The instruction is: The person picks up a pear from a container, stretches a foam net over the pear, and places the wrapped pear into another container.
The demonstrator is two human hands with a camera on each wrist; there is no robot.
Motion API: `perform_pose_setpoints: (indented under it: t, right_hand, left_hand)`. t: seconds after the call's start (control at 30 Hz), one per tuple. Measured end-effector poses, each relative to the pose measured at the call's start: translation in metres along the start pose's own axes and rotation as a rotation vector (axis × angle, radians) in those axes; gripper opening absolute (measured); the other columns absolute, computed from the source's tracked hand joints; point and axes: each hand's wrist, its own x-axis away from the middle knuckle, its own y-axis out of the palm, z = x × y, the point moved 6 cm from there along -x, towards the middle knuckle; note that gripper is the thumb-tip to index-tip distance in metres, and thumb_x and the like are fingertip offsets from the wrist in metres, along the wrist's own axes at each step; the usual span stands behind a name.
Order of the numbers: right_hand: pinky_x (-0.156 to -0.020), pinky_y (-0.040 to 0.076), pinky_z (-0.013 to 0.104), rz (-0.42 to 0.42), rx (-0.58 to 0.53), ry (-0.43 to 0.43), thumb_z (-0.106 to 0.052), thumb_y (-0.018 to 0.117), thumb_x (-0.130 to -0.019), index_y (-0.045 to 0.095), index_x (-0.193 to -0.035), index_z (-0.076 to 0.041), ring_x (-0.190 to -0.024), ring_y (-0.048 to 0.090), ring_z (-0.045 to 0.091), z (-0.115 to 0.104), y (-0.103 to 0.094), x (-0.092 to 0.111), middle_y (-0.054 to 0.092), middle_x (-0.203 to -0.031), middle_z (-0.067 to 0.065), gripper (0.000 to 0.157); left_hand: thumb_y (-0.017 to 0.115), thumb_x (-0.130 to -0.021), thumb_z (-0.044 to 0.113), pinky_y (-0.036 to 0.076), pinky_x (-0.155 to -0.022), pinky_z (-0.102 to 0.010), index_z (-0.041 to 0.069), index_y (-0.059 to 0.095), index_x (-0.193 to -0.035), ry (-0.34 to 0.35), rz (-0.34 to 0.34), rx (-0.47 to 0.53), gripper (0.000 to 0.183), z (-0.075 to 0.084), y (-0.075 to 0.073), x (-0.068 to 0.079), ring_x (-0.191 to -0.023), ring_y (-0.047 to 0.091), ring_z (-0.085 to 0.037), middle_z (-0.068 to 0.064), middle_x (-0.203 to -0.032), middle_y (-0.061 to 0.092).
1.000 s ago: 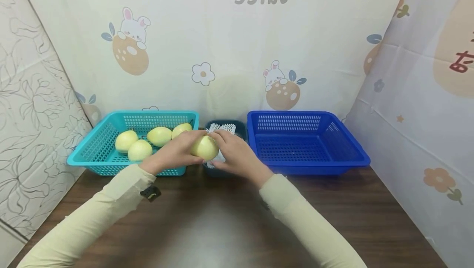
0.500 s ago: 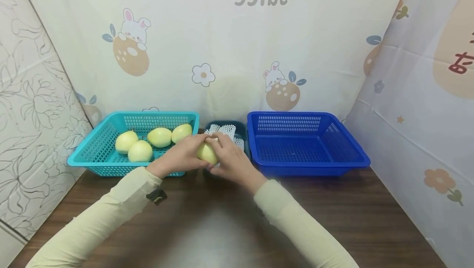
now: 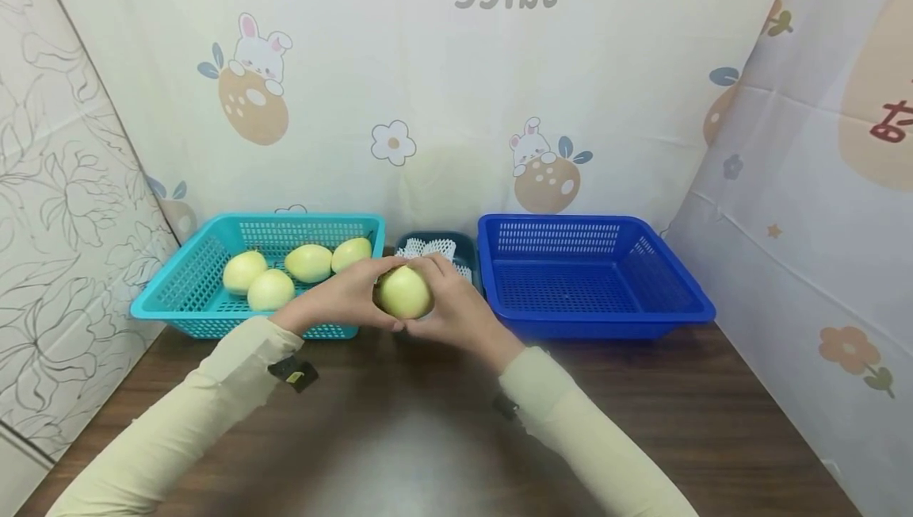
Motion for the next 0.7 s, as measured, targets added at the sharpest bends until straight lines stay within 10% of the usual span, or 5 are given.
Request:
perform_pose_setpoints:
  t: [0.3, 0.7]
  right_hand:
    - [-0.073, 0.054, 0.033, -0.001, -0.324, 0.209, -0.014, 0.087, -0.067, 0.048, -0.124, -0.010, -0.101, 0.055, 0.022, 0.006, -0.005, 0.008, 0.051, -0.120, 0.005, 0.069]
    - [-0.085, 0.050, 0.038, -0.059, -0.613, 0.353, 0.000, 0.079, -0.075, 0.047, -0.128, 0.001, -0.107, 0.056, 0.030, 0.005, -0.007, 0.016, 0.052, -0.125, 0.015, 0.062]
  left_hand:
    - [0.085, -0.071, 0.013, 0.052, -0.068, -0.029, 0.004, 0.047, -0.138, -0.086, -0.031, 0.237, 0.078, -0.012, -0.002, 0.008, -0.087, 0.056, -0.026, -0.010, -0.121, 0.056]
    - [0.080, -0.078, 0.018, 0.053, -0.080, -0.035, 0.003, 0.054, -0.131, -0.010, 0.065, 0.340, 0.061, -0.014, 0.013, 0.013, -0.099, 0.062, -0.022, -0.008, -0.121, 0.056]
